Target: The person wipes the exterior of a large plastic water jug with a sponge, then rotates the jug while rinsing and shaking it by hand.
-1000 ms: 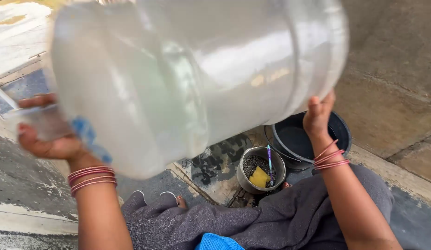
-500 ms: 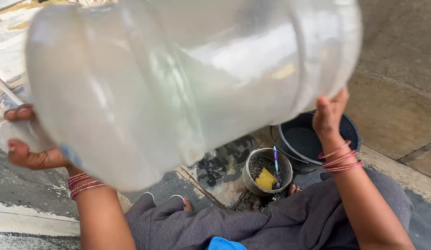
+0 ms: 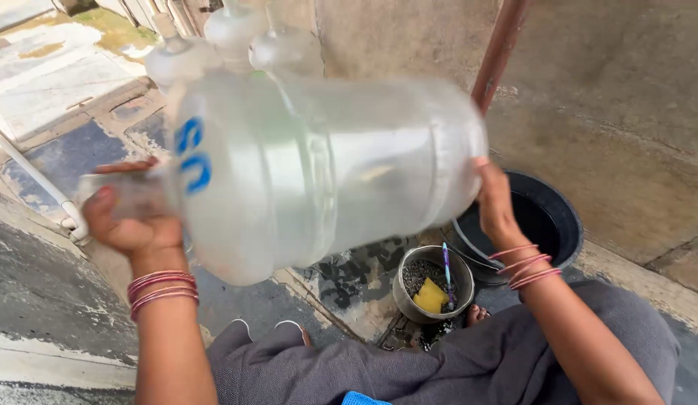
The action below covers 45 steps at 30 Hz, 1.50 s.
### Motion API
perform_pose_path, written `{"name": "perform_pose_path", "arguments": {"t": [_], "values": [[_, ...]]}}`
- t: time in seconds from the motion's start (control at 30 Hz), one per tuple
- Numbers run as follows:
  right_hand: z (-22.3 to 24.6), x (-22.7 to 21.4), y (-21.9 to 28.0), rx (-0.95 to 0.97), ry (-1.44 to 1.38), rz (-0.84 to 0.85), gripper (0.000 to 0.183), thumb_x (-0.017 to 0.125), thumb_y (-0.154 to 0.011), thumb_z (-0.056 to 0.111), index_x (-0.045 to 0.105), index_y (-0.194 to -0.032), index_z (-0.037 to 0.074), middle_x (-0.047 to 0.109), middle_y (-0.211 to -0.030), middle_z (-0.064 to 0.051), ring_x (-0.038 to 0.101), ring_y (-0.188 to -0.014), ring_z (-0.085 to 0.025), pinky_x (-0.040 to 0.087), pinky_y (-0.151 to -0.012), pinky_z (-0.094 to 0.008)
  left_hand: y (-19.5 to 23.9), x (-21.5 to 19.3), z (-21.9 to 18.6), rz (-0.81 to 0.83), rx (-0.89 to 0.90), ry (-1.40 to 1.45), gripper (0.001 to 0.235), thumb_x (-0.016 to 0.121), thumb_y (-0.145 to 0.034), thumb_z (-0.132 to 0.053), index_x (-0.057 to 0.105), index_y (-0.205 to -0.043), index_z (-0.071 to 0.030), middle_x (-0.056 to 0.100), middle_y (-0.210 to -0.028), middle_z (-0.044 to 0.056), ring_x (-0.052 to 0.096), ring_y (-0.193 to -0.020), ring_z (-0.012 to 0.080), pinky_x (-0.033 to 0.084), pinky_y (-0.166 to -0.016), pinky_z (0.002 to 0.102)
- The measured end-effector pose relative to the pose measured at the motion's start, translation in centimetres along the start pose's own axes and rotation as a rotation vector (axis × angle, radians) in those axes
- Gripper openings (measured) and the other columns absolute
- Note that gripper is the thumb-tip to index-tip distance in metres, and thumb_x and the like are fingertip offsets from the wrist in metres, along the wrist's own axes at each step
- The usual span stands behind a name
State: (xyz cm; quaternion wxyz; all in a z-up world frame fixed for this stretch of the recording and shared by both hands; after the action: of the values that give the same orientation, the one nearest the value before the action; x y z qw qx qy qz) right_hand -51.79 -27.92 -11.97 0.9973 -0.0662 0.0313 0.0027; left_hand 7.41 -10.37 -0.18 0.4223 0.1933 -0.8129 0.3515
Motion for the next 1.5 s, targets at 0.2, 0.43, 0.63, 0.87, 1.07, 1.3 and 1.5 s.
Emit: {"name": "perform_pose_path", "arguments": {"t": [0.2,0.43,0.63,0.87,1.07,1.3,1.5], "values": [[15.8,-0.4,2.6,-0.28,-0.458,0.342,0.113,0.04,-0.087,0.087,0.021,-0.165,0.008,0.032,-0.169,-0.013,0.035,-0.154,-0.029,0.029,-0.127,-0.048,6.1,11.2,-5.2,0.116,0.105,0.01,0.043,0.074,-0.074,-0.034,0.055,-0.11,-0.019,0.066,-0.107,0.009,0.069,-0.102,0.0275,0.06,-0.095,0.048],[1.5,2.7,3.5,0.416,-0.224,0.198,0.101,0.061,-0.076,0.07,0.035,-0.158,0.015,0.05,-0.153,-0.007,0.05,-0.136,-0.025,0.039,-0.109,-0.046,3.1,-2.5,0.7,-0.37,-0.135,-0.156,0.049,0.088,-0.076,-0.033,0.056,-0.112,-0.022,0.066,-0.107,0.007,0.067,-0.102,0.0277,0.063,-0.095,0.046],[-5.8,3.8,1.4,0.397,-0.091,0.112,0.089,0.068,-0.09,0.064,0.054,-0.143,-0.007,0.063,-0.139,-0.019,0.059,-0.127,-0.028,0.044,-0.109,-0.042,1.8,-7.7,3.5,-0.511,-0.204,-0.296,0.024,0.075,-0.071,-0.022,0.066,-0.092,-0.014,0.067,-0.087,0.003,0.066,-0.083,0.0228,0.059,-0.079,0.039],[13.8,-2.3,4.5,-0.738,-0.369,0.024,0.077,0.074,-0.095,0.059,0.052,-0.142,0.003,0.062,-0.135,-0.005,0.06,-0.126,-0.016,0.049,-0.111,-0.032,5.1,7.9,-3.7,0.009,-0.001,0.208,0.027,0.07,-0.074,-0.019,0.068,-0.1,-0.013,0.07,-0.101,0.005,0.071,-0.102,0.024,0.058,-0.1,0.043],[-2.4,-0.8,0.3,0.269,0.094,-0.063,0.081,0.06,-0.088,0.068,0.065,-0.116,-0.008,0.071,-0.108,-0.018,0.066,-0.099,-0.027,0.052,-0.087,-0.037,3.3,-3.6,5.0,-0.429,-0.171,-0.132,0.015,0.071,-0.078,-0.024,0.063,-0.086,-0.015,0.063,-0.088,0.004,0.064,-0.082,0.0225,0.056,-0.078,0.039],[1.9,-1.8,1.7,0.046,0.052,-0.058,0.076,0.066,-0.092,0.062,0.064,-0.117,-0.01,0.067,-0.108,-0.018,0.06,-0.097,-0.024,0.05,-0.083,-0.037,1.6,-1.8,1.2,-0.17,-0.039,-0.076,0.023,0.066,-0.08,-0.019,0.067,-0.097,-0.004,0.068,-0.098,0.016,0.069,-0.092,0.0288,0.057,-0.087,0.039],[16.0,-5.9,5.0,-0.71,-0.152,0.033,0.075,0.065,-0.103,0.056,0.049,-0.144,-0.004,0.062,-0.137,-0.012,0.059,-0.126,-0.021,0.048,-0.111,-0.034,2.5,7.2,-2.1,0.199,0.048,0.226,0.034,0.065,-0.089,-0.029,0.064,-0.118,-0.012,0.067,-0.107,0.008,0.065,-0.104,0.022,0.054,-0.093,0.04]]}}
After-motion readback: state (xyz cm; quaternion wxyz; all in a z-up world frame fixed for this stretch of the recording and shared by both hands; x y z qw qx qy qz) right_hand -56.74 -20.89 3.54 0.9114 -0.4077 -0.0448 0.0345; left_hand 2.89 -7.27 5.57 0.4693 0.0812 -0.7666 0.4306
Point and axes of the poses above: each hand's wrist, its own y-axis away from the middle knuckle, its own x-axis out of the palm, z = x × y, the point moved 8 cm from there along -y, towards the middle knuckle
